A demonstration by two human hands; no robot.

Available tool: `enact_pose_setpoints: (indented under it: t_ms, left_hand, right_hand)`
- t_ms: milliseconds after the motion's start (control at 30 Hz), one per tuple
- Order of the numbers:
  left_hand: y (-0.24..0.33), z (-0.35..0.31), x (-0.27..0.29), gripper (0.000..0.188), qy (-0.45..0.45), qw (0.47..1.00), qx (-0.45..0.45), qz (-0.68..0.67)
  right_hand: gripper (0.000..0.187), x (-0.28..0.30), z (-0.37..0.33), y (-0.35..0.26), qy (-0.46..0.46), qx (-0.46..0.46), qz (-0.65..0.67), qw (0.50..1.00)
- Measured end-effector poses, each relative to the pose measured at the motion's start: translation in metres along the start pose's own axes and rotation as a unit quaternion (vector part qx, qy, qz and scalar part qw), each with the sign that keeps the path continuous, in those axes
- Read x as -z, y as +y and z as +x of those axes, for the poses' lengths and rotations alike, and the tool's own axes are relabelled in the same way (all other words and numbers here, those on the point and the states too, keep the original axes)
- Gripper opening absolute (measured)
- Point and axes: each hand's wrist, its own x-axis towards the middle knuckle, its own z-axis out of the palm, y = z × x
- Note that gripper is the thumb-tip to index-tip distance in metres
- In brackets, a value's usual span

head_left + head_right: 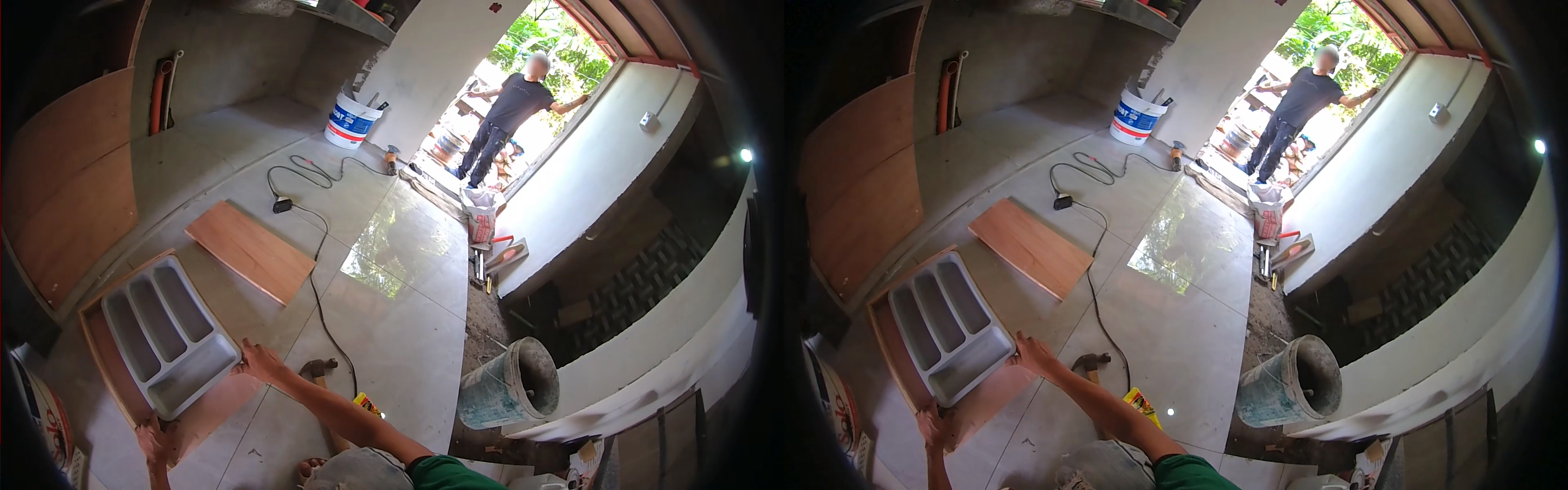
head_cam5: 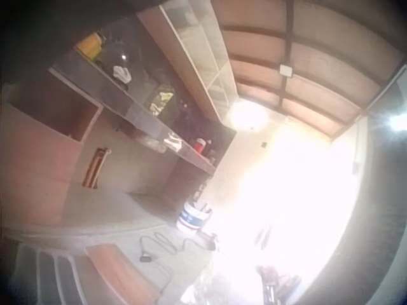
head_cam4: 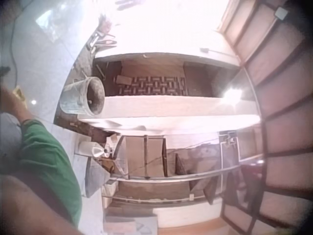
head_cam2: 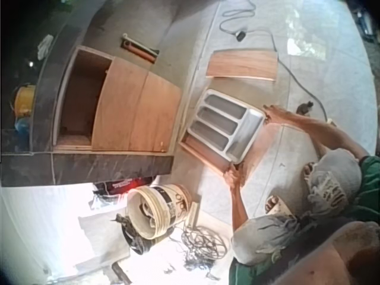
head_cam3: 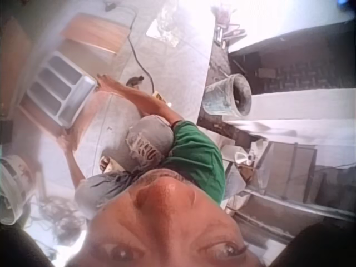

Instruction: The person hammers nails into a wooden drawer frame using a hammer and places a plastic cutlery organizer into the frame.

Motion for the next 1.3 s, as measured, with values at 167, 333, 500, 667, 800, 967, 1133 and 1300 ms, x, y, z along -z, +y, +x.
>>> enact_pose_setpoints:
  t_ms: [167,333,500,667,800,967,1133,1300]
  left_hand:
    - [-0.012,-0.001,-0.006,0.045,-0.015,1.000,0.001,-0.001]
    - [-0.015,-0.007,-0.007,0.045,-0.014,1.000,0.018,0.003]
    - [-0.007,-0.002,-0.008,0.046,-0.004,1.000,0.001,0.003]
    - [-0.009,-0.005,-0.007,0.049,0.007,1.000,-0.014,0.004]
    - [-0.009,-0.003,-0.002,0.049,-0.020,1.000,-0.009,-0.011]
    - [-0.012,-0.002,-0.002,0.050,-0.045,0.999,-0.004,-0.020]
    - [-0.013,-0.002,-0.006,0.051,-0.046,0.999,0.000,-0.013]
    - [-0.014,-0.003,-0.007,0.053,-0.042,0.999,0.002,0.002]
  right_hand:
    - [0.072,-0.001,0.001,-0.002,-0.001,-0.005,0.001,1.000]
    - [0.075,-0.005,0.001,-0.005,-0.009,-0.012,-0.002,1.000]
    - [0.075,0.000,0.001,0.001,-0.005,-0.019,-0.004,1.000]
    - [0.079,-0.006,0.000,0.002,0.012,-0.004,-0.021,1.000]
    - [0.081,-0.008,0.001,0.006,0.005,0.003,-0.013,1.000]
    - [0.079,-0.009,0.001,0.005,0.000,-0.016,-0.015,1.000]
    - [0.078,-0.006,0.000,0.003,0.002,-0.011,-0.009,1.000]
    - [0.079,-0.002,0.001,-0.001,-0.012,-0.018,-0.017,1.000]
